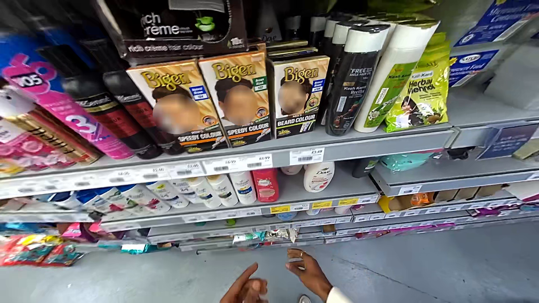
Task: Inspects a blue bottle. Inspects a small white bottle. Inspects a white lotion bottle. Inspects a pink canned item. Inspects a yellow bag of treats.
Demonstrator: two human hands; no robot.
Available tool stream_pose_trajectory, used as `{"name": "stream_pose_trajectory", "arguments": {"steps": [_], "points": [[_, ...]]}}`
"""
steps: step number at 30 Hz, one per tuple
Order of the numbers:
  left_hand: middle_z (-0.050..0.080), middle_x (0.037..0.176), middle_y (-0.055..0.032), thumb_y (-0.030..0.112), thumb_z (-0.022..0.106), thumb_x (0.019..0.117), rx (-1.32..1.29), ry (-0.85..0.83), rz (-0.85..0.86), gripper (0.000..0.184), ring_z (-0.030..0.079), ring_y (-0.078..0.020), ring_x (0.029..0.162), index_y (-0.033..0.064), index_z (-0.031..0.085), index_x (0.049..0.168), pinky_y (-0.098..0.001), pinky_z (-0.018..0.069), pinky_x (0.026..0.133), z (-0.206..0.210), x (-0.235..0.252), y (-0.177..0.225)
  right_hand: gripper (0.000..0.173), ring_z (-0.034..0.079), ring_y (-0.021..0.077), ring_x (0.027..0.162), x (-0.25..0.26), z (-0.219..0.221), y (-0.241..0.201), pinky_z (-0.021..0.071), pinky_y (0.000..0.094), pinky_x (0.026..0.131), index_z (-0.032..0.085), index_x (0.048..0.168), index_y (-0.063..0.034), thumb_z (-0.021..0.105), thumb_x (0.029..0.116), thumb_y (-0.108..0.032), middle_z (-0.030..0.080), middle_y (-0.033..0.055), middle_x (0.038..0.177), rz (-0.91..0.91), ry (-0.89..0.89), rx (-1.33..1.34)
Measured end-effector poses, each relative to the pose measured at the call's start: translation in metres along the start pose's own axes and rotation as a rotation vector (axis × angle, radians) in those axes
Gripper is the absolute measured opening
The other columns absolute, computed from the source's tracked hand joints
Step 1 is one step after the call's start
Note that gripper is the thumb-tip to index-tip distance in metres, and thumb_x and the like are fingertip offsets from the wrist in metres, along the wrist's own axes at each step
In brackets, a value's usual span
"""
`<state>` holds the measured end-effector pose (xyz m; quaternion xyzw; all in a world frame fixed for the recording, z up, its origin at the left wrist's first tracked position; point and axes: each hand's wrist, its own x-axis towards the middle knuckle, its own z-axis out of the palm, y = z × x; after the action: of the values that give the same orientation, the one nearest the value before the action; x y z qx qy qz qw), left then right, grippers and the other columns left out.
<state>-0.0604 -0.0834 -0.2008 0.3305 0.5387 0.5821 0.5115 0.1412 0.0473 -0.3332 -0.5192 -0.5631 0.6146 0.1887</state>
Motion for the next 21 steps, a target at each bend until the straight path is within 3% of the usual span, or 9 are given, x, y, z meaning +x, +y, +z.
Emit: {"name": "stream_pose_trajectory", "arguments": {"steps": [3,7,14,21], "points": [[0.074,0.102,-0.0152,0.003,0.055,0.1023,0.031,-0.018,0.030,0.033,0.074,-0.0266,0.089,-0.0090,0.058,0.133,-0.0427,0.0646,0.076,-0.003,0.008,0.015,0.043,0.072,0.0214,0.103,-0.039,-0.004,-0.033,0.0611,0.0393,0.091,0.060,0.135,-0.0014,0.070,0.0964,-0.017,0.072,0.0110,0.118,-0.049,-0.050,0.107],[0.075,0.101,-0.0142,0.003,0.058,0.1007,0.035,-0.083,0.046,0.028,0.075,-0.0254,0.088,-0.0066,0.063,0.127,-0.0408,0.0649,0.072,0.000,0.017,0.022,0.027,0.075,0.0225,0.097,-0.073,-0.015,-0.074,0.0631,0.0388,0.089,0.067,0.123,0.0015,0.067,0.0985,-0.011,0.075,0.0120,0.108,-0.163,0.106,0.169],[0.075,0.099,-0.0091,0.005,0.064,0.0989,0.055,-0.306,0.037,0.027,0.075,-0.0197,0.085,-0.0031,0.066,0.124,-0.0375,0.0644,0.072,0.015,0.025,0.024,0.023,0.075,0.0232,0.095,-0.115,-0.018,-0.110,0.0629,0.0394,0.087,0.066,0.120,0.0075,0.062,0.0990,-0.002,0.075,0.0139,0.103,-0.242,0.250,0.230],[0.075,0.097,-0.0106,0.002,0.063,0.0988,0.007,-0.349,0.049,0.026,0.075,-0.0219,0.084,-0.0052,0.065,0.123,-0.0385,0.0649,0.072,0.009,0.034,0.033,0.021,0.075,0.0232,0.093,-0.118,-0.001,-0.119,0.0640,0.0390,0.085,0.067,0.118,0.0065,0.061,0.0991,-0.001,0.075,0.0141,0.102,-0.227,0.322,0.278]]}}
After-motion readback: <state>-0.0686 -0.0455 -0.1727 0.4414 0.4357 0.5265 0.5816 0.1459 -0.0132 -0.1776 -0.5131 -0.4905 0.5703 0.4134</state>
